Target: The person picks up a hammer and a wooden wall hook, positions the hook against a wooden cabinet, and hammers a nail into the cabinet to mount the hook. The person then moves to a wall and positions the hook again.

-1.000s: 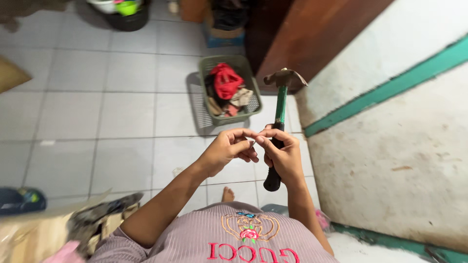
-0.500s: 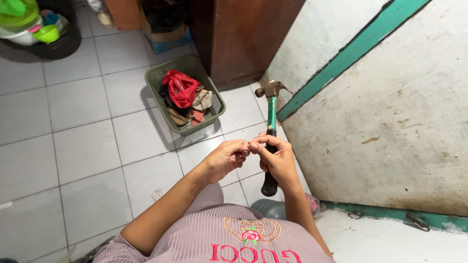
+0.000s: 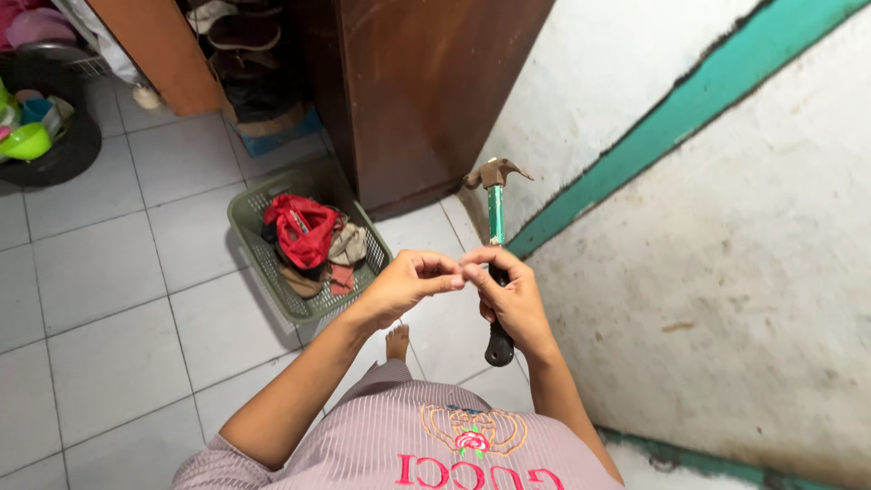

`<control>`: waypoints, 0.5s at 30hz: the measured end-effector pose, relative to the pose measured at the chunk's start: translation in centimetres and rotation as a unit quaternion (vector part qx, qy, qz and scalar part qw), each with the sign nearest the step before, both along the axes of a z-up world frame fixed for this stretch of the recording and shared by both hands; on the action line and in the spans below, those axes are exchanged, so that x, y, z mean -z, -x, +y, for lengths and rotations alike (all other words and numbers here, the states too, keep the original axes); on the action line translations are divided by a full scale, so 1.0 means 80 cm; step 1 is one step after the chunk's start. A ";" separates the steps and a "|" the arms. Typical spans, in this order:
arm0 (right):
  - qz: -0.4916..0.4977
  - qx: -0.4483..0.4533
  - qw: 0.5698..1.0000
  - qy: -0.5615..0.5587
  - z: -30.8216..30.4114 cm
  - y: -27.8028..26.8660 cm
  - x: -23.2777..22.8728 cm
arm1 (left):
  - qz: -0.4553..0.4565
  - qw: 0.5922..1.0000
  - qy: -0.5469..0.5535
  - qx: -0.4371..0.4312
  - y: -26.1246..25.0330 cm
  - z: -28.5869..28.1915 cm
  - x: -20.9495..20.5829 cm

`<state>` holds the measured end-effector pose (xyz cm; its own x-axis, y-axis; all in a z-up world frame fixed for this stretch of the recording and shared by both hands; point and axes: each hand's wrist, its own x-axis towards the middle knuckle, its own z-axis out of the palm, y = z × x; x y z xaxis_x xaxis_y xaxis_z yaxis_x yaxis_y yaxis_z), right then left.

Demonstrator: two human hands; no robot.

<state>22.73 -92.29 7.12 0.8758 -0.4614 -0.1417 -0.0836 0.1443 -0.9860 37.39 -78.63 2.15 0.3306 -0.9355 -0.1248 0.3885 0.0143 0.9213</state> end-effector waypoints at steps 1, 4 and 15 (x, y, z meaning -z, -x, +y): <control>-0.007 0.017 1.000 -0.003 -0.013 -0.016 0.002 | -0.008 1.000 0.001 -0.018 -0.015 -0.013 -0.001; -0.037 0.053 0.998 -0.002 -0.053 -0.066 0.008 | -0.074 0.992 0.010 -0.101 -0.066 -0.051 -0.009; -0.083 0.078 0.993 0.041 -0.200 -0.190 0.059 | -0.115 0.942 0.066 -0.308 -0.195 -0.202 -0.045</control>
